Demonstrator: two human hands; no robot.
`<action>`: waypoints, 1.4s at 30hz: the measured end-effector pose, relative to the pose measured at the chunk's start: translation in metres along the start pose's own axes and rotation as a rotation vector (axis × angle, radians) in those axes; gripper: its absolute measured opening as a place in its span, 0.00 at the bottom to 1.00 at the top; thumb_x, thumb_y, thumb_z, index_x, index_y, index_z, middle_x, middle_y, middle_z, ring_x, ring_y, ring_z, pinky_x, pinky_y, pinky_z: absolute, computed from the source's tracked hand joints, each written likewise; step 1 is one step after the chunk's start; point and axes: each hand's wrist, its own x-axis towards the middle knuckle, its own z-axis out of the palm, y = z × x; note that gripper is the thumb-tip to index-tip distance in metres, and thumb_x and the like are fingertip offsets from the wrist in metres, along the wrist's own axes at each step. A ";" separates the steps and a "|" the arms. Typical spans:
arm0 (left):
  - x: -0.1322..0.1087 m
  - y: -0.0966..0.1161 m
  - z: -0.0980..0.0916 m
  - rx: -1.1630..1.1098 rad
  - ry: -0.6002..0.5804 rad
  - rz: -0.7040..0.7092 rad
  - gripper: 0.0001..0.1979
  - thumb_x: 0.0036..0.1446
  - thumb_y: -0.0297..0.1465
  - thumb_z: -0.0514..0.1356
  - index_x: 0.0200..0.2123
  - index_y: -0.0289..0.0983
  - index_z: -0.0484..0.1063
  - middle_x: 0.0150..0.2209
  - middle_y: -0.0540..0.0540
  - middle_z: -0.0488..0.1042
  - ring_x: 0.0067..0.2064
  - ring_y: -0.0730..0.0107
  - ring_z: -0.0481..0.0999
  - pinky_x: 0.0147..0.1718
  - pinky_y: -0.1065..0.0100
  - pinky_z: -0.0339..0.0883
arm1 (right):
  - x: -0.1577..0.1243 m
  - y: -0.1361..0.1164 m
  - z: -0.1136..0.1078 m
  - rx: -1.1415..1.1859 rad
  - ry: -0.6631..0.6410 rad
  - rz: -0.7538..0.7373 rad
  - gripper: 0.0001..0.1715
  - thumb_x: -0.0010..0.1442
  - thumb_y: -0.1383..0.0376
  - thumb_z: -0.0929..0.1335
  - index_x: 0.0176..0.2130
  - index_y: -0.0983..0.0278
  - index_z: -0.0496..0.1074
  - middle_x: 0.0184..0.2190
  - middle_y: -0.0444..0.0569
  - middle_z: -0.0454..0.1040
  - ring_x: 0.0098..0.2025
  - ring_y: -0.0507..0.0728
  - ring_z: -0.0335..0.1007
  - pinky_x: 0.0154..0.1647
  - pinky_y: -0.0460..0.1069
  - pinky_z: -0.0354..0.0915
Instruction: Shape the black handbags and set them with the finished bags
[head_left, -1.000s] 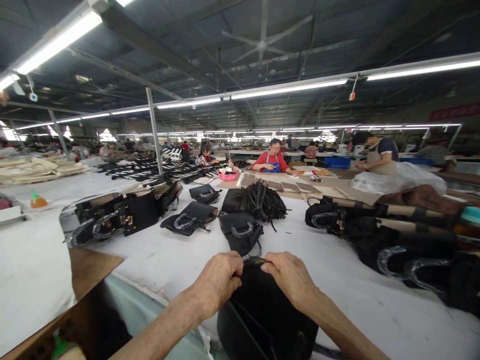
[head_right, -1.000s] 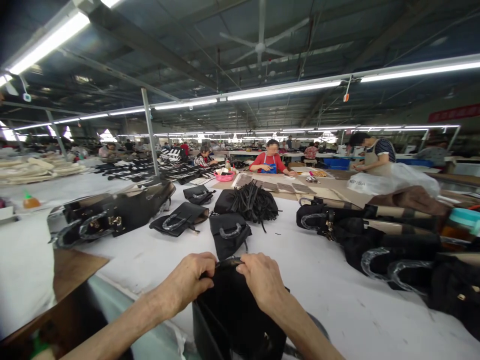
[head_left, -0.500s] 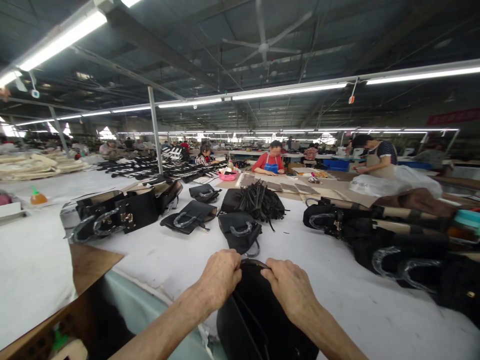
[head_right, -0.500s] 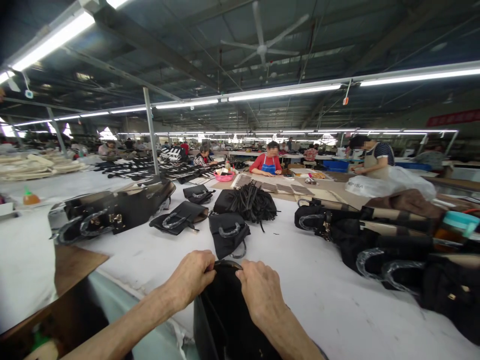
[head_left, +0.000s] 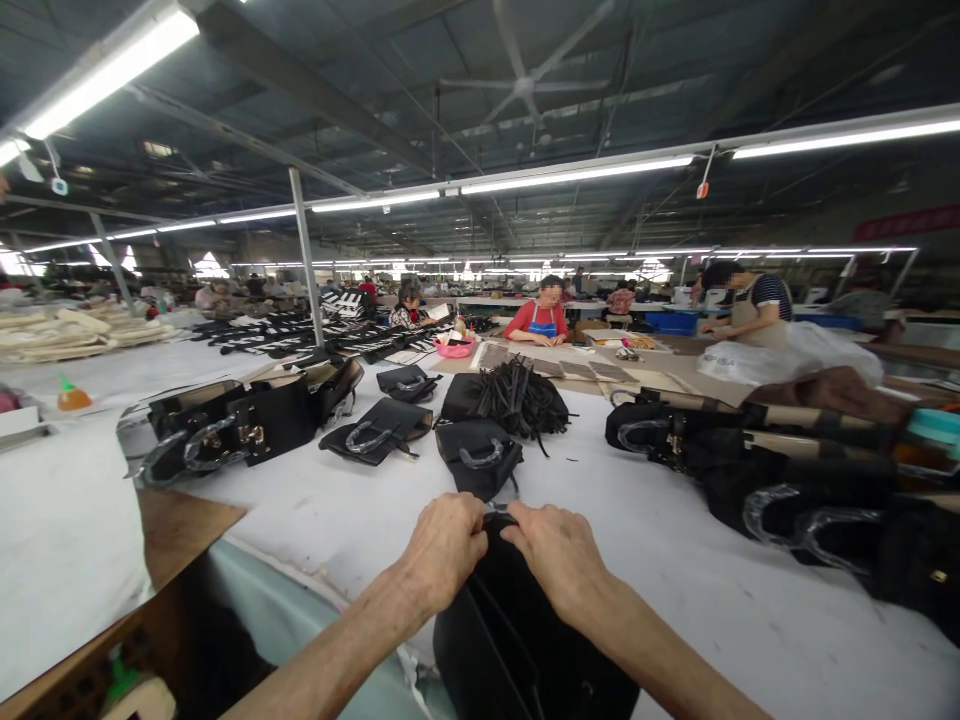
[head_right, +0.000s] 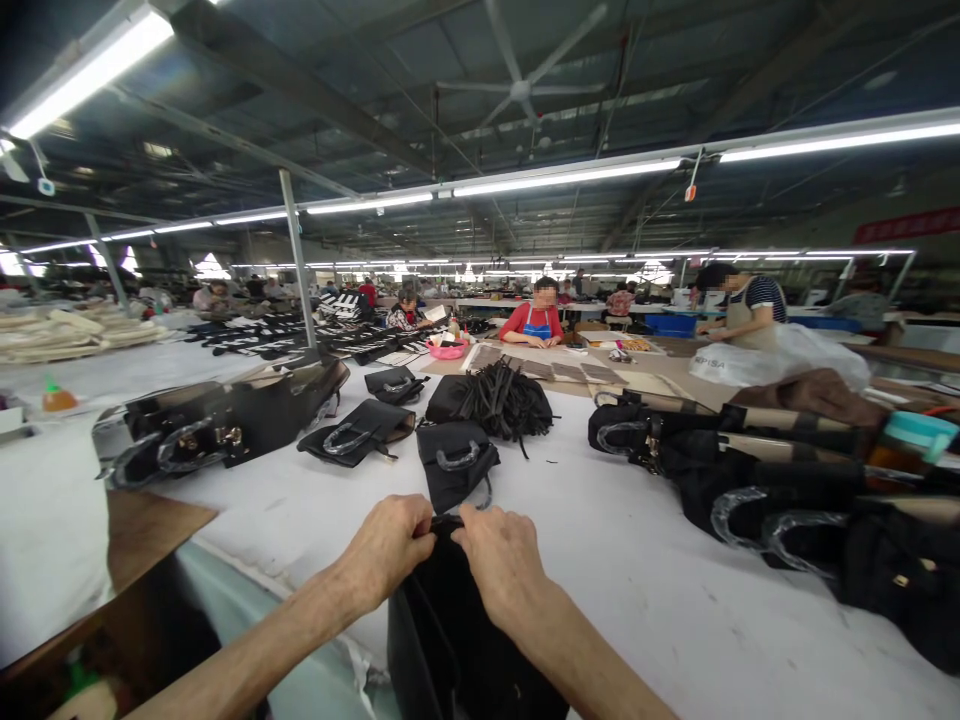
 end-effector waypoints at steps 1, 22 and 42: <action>-0.001 0.001 -0.003 -0.020 -0.017 0.005 0.03 0.41 0.24 0.52 0.19 0.36 0.62 0.20 0.53 0.62 0.23 0.76 0.59 0.22 0.73 0.47 | 0.004 0.000 -0.001 0.021 -0.013 -0.032 0.08 0.57 0.62 0.61 0.32 0.60 0.68 0.27 0.46 0.74 0.30 0.56 0.70 0.27 0.47 0.52; -0.008 -0.041 -0.001 -0.859 -0.259 -0.095 0.18 0.34 0.21 0.49 0.31 0.33 0.72 0.23 0.52 0.68 0.24 0.74 0.64 0.21 0.75 0.54 | 0.000 0.018 -0.016 -0.040 -0.121 -0.211 0.13 0.58 0.64 0.59 0.29 0.64 0.69 0.28 0.50 0.73 0.34 0.58 0.68 0.29 0.47 0.54; 0.004 -0.034 0.000 -0.524 -0.129 -0.037 0.08 0.44 0.29 0.54 0.22 0.34 0.71 0.16 0.55 0.58 0.23 0.76 0.58 0.23 0.74 0.51 | 0.003 0.010 -0.017 -0.034 0.074 -0.387 0.09 0.55 0.68 0.63 0.39 0.59 0.63 0.33 0.43 0.71 0.34 0.55 0.67 0.34 0.48 0.56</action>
